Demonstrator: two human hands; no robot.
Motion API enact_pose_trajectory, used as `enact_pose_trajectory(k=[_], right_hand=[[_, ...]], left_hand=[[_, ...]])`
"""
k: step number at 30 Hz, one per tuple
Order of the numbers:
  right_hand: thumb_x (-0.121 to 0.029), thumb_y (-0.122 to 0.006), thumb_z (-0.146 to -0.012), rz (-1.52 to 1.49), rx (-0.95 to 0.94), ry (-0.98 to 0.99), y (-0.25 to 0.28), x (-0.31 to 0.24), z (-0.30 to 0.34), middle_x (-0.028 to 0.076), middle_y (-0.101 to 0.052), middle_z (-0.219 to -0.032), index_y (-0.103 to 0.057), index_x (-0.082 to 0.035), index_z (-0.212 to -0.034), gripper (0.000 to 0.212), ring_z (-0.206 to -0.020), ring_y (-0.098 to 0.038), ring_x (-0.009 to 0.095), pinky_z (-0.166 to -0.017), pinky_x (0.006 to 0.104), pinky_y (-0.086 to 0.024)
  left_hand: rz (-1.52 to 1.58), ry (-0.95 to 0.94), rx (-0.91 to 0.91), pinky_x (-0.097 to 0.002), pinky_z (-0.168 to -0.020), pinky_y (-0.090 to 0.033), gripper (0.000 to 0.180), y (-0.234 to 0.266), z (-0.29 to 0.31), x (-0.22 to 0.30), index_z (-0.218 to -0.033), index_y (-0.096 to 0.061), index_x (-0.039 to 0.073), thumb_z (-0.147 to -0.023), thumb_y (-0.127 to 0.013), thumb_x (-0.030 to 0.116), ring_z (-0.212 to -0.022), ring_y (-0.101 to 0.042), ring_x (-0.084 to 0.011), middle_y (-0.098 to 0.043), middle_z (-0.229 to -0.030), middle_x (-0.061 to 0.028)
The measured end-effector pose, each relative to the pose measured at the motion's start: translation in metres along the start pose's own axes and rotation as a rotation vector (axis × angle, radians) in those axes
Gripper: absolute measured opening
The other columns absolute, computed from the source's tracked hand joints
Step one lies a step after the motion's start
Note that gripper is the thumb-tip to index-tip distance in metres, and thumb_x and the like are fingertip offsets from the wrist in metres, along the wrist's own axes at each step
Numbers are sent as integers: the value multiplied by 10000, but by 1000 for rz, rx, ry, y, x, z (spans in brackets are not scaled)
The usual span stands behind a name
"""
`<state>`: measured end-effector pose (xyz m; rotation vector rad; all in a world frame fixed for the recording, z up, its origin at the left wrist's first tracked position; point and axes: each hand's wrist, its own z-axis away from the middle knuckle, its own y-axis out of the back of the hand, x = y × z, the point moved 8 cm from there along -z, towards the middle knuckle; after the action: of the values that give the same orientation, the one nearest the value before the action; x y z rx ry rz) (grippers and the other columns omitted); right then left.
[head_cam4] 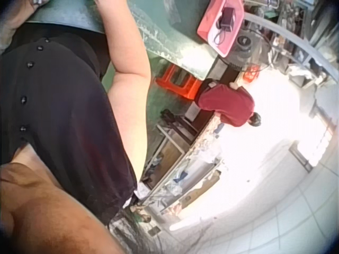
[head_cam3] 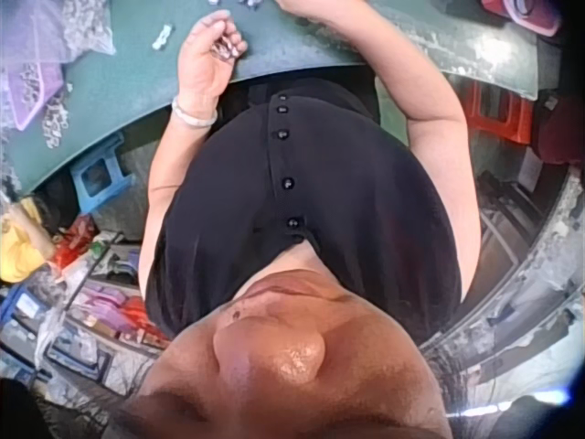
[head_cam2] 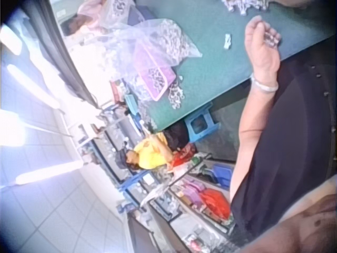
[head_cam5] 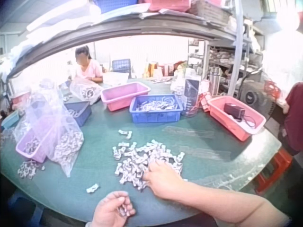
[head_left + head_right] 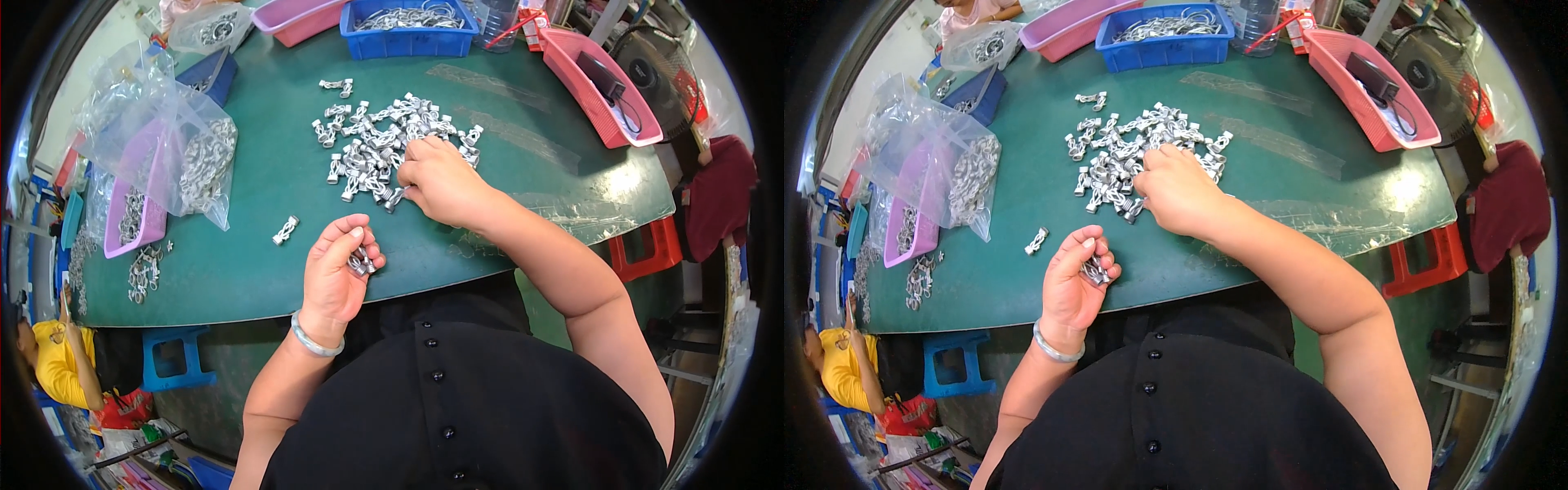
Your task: The person assembles small metal components by picking pieces from the table and fitting them together by hand.
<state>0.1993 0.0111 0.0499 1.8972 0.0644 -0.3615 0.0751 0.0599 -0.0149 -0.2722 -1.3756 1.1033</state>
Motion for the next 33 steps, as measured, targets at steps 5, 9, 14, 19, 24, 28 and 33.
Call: enact_pose_trajectory(k=[5,9,14,19,24,28,33], right_hand=[[-61,-611,-656,-52,87,71,15,-8,5,86,-511,-762,-557,-34,-735,100,-765,-485,249,-690,333,-383],[-70,-596,-722,-652,-128,-231,8,-4,14,54,-558,-696,-549,-21,-741,71,-653,-530,162,-580,286,-409],[-75,-543,-809,-1350,-239,-505,-16,-12,33,33,-578,-757,-555,5,-863,97,-664,-531,85,-616,213,-432],[-62,-517,-823,-1508,-237,-554,-24,-8,44,48,-590,-782,-556,10,-910,120,-696,-547,104,-645,230,-447],[-18,-511,-808,-1610,-227,-510,-25,-10,46,64,-591,-827,-546,19,-954,154,-729,-555,114,-673,239,-455],[4,-524,-791,-1638,-195,-476,-25,-10,47,70,-587,-847,-539,22,-967,178,-737,-555,115,-683,242,-458],[12,-530,-778,-1623,-188,-454,-22,-12,48,68,-586,-843,-537,24,-968,191,-741,-557,112,-681,241,-460]], left_hand=[[-79,-12,49,-250,-543,-399,159,-2,-1,1,-979,-505,41,-822,-497,66,-604,-480,-105,-510,-750,-33],[-240,-136,38,-238,-526,-395,251,-10,1,7,-1059,-495,28,-810,-524,50,-593,-467,-87,-517,-751,-20],[-361,-200,-53,-230,-532,-402,322,-23,3,9,-1126,-472,14,-812,-537,49,-590,-470,-83,-541,-766,-27],[-324,-210,-68,-199,-532,-417,272,-23,5,9,-1076,-517,-8,-810,-550,39,-597,-484,-63,-528,-782,-11],[-402,-259,-61,-188,-548,-421,269,-25,8,10,-1075,-520,-7,-809,-544,24,-613,-495,-58,-533,-783,-7],[-500,-329,-80,-184,-573,-430,265,-29,11,13,-1074,-530,1,-809,-537,12,-633,-503,-54,-535,-810,-11],[-532,-367,-80,-185,-584,-434,264,-27,14,14,-1068,-540,4,-804,-538,2,-646,-504,-56,-523,-847,-23]])
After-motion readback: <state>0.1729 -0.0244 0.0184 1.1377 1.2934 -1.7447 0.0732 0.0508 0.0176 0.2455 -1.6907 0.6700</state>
